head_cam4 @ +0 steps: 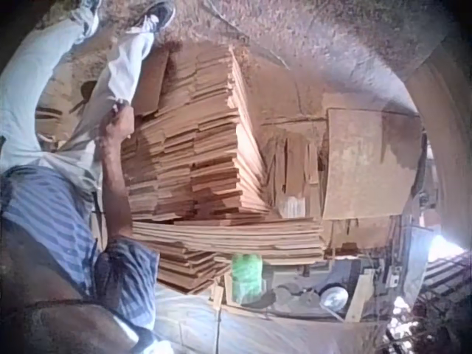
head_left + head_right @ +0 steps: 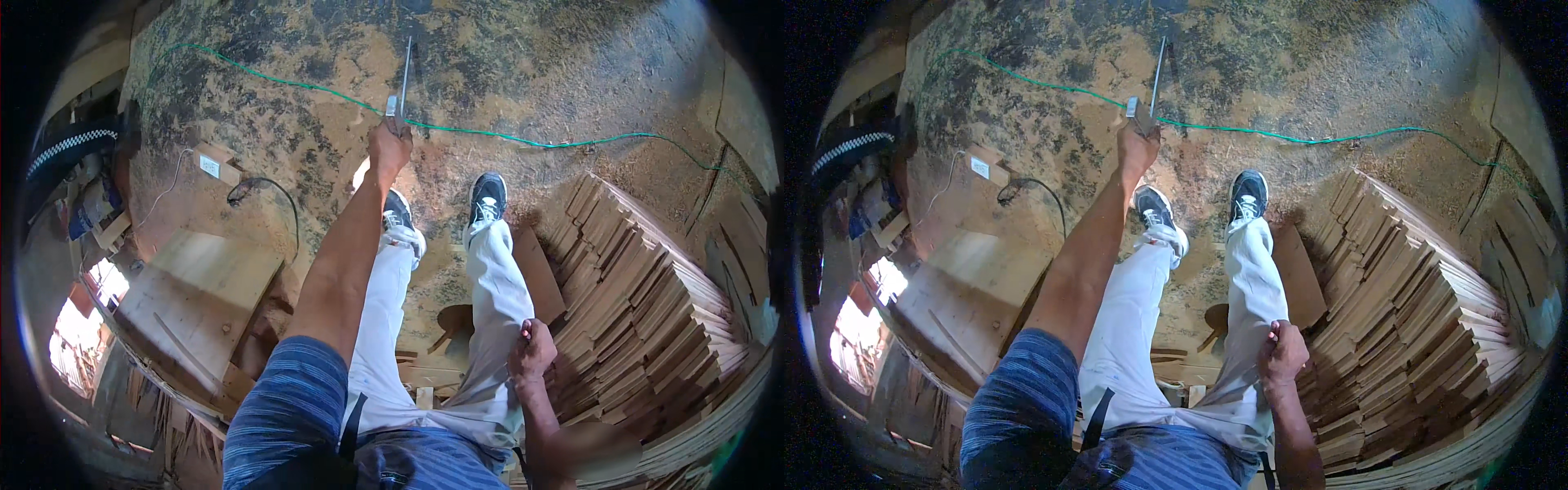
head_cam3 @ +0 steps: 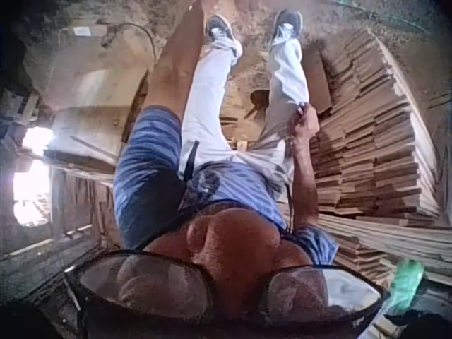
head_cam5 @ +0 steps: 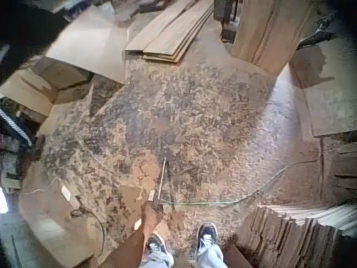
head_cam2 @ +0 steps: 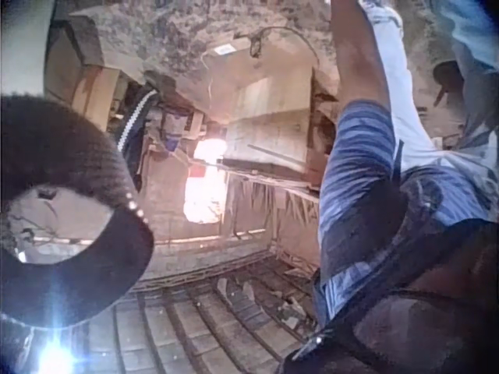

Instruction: The person uses a metal L-square ruler and a yellow pencil to draw straight lines on a large wooden board. They repeatedly reposition the ruler and draw lines across the surface of the wood in a workshop setting.

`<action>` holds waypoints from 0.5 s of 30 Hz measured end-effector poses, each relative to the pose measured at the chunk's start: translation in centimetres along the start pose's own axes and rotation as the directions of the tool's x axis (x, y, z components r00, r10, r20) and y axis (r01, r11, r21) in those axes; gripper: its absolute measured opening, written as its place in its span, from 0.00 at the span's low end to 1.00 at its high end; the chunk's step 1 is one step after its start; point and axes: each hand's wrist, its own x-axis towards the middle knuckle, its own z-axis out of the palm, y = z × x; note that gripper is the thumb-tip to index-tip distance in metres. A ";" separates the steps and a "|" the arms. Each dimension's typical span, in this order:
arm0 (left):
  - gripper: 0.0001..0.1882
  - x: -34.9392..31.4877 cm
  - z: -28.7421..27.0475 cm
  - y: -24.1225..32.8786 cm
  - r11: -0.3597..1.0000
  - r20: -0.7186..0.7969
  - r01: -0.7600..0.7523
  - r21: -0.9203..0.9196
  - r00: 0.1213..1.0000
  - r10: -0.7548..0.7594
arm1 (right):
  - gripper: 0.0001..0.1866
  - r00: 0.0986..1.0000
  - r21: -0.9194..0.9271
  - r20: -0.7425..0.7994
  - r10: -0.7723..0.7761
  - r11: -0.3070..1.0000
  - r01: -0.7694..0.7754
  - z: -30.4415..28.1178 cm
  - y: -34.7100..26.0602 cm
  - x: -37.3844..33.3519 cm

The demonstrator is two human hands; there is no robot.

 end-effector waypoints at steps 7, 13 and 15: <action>0.11 2.8 -4.1 5.3 0.932 -0.108 -0.030 -0.362 0.994 -0.010 | 0.01 0.999 0.013 -0.035 -0.027 1.000 0.028 -0.4 0.0 0.6; 0.12 6.3 -13.4 14.9 0.825 -0.636 -0.561 0.070 0.612 0.470 | 0.04 0.996 0.015 -0.077 -0.035 0.999 0.036 0.0 0.7 0.7; 0.11 5.7 -12.5 14.6 0.836 -0.618 -0.545 0.063 0.636 0.461 | 0.03 0.997 -0.018 -0.070 -0.027 1.000 0.026 0.0 0.7 0.6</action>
